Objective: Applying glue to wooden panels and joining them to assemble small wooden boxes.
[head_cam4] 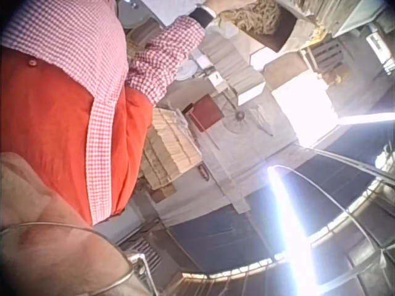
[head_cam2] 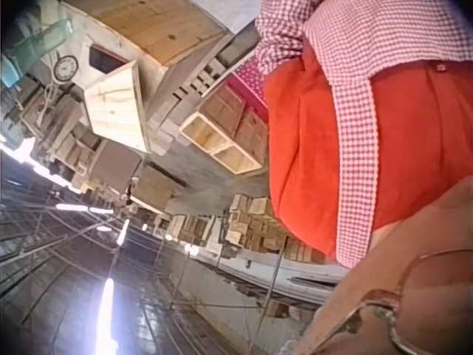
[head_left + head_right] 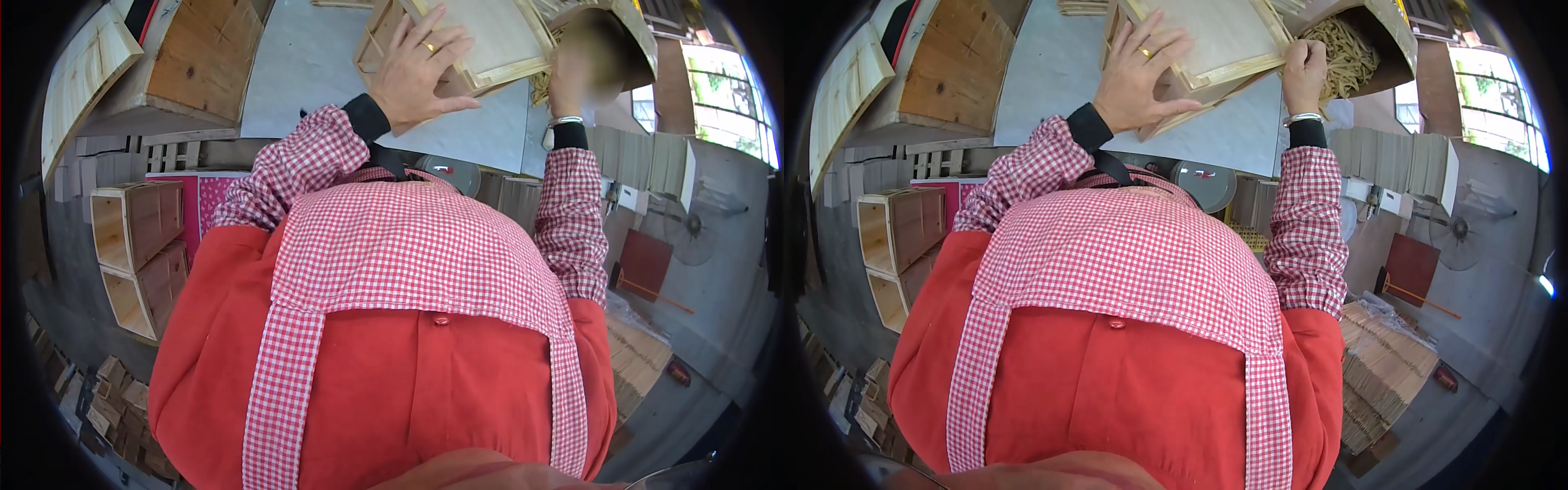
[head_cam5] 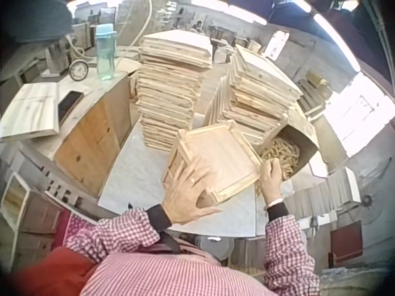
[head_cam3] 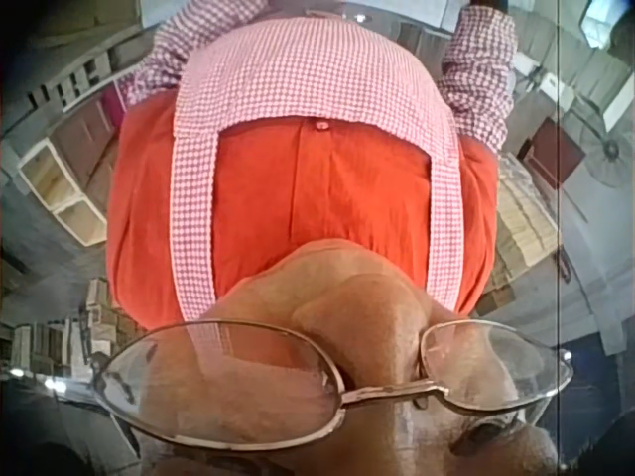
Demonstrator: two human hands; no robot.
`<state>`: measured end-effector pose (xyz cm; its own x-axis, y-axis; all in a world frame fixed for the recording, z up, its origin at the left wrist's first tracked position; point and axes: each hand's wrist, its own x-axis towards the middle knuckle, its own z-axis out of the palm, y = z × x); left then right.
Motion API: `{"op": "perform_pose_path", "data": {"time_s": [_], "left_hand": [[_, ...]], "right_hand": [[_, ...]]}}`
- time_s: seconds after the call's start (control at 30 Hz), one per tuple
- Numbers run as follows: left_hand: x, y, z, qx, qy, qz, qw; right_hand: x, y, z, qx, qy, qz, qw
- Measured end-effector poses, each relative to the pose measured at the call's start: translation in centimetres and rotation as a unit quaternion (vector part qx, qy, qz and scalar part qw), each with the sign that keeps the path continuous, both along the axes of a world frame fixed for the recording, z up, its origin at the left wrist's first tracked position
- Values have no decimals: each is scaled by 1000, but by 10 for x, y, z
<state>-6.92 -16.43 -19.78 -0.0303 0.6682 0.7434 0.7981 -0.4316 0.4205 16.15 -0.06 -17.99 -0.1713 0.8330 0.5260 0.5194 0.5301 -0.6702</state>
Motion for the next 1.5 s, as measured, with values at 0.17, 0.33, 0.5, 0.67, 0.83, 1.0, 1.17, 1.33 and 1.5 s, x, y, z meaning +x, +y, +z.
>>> {"op": "perform_pose_path", "data": {"time_s": [0.17, 0.33, 0.5, 0.67, 0.83, 1.0, 1.17, 1.33, 1.5], "left_hand": [[-7, 17, -3, 14, 110, -31, 993], [-24, 17, -2, -17, 85, -106, 991], [3, 4, -9, -35, 27, -60, 997], [10, 21, -27, 18, 41, -22, 999], [9, 24, -32, 40, 39, -19, 998], [16, 28, -37, 61, 22, -21, 998], [25, 32, -42, 73, -2, -40, 997], [24, 41, -56, 80, 10, -34, 996], [18, 34, -27, 99, 58, 6, 993]], "right_hand": [[9, 13, -8, 32, -30, 14, 999], [9, -2, 1, -27, -30, -16, 999], [-16, -76, 55, 248, -164, 108, 949], [-4, -78, 46, 216, -229, 218, 924], [25, -63, 67, 41, -282, 279, 917], [2, -38, 97, -108, -322, 234, 911], [-76, -57, 85, 4, -378, 213, 901], [-104, -111, 87, 73, -425, 238, 870], [-100, -164, 89, 48, -514, 160, 842]]}}
